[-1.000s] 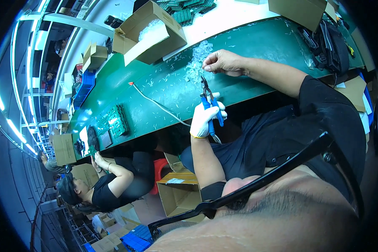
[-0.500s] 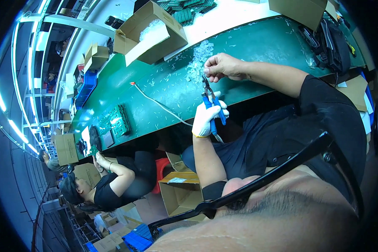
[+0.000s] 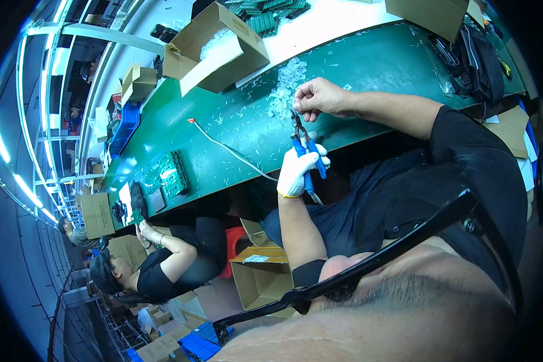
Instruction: Cutting and preparing small electronic components on a production line.
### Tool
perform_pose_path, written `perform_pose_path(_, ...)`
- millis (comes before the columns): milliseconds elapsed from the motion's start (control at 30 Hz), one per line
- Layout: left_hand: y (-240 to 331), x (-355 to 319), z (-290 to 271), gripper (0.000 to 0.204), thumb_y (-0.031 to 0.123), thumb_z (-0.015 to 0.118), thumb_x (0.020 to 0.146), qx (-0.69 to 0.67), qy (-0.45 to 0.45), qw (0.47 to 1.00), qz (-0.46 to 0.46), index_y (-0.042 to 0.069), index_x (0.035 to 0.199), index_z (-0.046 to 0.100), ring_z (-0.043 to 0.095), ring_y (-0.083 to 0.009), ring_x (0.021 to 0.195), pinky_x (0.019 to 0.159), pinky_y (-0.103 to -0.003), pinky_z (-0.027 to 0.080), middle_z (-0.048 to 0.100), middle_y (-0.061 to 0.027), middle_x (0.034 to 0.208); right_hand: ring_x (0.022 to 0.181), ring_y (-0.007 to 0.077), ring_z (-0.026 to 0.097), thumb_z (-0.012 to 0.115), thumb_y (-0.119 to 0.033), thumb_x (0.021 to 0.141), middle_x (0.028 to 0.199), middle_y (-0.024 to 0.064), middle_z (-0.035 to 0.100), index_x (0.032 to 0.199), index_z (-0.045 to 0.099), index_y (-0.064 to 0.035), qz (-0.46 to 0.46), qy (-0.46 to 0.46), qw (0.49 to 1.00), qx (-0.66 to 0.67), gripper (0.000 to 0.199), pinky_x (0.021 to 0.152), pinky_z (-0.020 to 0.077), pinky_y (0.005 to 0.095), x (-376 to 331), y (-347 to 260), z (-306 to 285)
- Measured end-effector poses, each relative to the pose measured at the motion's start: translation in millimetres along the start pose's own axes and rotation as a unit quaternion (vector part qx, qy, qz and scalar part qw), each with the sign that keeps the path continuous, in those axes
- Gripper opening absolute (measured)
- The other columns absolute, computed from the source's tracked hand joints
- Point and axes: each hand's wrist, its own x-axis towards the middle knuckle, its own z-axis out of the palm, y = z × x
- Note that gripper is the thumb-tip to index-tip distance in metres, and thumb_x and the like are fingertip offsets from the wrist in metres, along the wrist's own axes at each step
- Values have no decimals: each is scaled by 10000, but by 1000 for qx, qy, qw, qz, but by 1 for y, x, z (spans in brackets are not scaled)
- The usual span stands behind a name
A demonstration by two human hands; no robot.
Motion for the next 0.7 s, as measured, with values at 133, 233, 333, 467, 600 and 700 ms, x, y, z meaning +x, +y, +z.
perform_pose_path(133, 5, -1, 5, 443, 109, 706, 905, 79, 36, 996, -13, -70, 1279, 548, 704, -197, 747, 669, -328, 586, 694, -127, 929, 708, 149, 703, 726, -126, 949, 840, 82, 682, 1012, 645, 33, 12, -7, 1000, 3, 189, 594, 584, 253, 0, 0, -2)
perform_pose_path(233, 11, -2, 11, 447, 102, 710, 904, 100, 46, 994, 2, -72, 1281, 544, 683, -176, 681, 617, -307, 568, 681, -106, 851, 702, 145, 702, 730, -128, 948, 829, 81, 681, 986, 645, 32, 11, -5, 1000, -6, 185, 588, 581, 248, -3, -4, -3)
perform_pose_path(333, 12, 0, 13, 444, 90, 693, 908, 124, 59, 990, -3, -75, 1291, 539, 673, -172, 658, 597, -299, 564, 669, -97, 822, 701, 142, 698, 733, -140, 946, 816, 75, 679, 972, 648, 22, 8, -13, 1000, -5, 184, 591, 578, 253, -3, -4, -7)
perform_pose_path(467, 10, 2, 10, 454, 72, 663, 918, 54, 71, 996, 26, -84, 1320, 520, 672, -181, 650, 591, -305, 568, 669, -100, 825, 681, 161, 688, 771, -155, 887, 795, 81, 692, 920, 684, -10, 23, -79, 992, -100, 172, 603, 564, 305, 3, -15, -25)
perform_pose_path(600, 7, 3, -1, 471, 59, 646, 921, 13, 59, 997, 50, -96, 1341, 500, 682, -201, 676, 620, -331, 583, 678, -111, 850, 759, 241, 695, 831, -188, 748, 800, 104, 724, 836, 723, -20, -12, -120, 846, -519, 218, 709, 539, 394, 2, -34, -57)
perform_pose_path(700, 5, 2, -4, 478, 66, 647, 924, 4, 46, 998, 43, -91, 1350, 499, 691, -209, 701, 643, -344, 589, 684, -113, 872, 755, 250, 694, 833, -194, 753, 802, 112, 729, 851, 729, -19, 56, -109, 835, -537, 226, 708, 541, 387, 9, -35, -72)
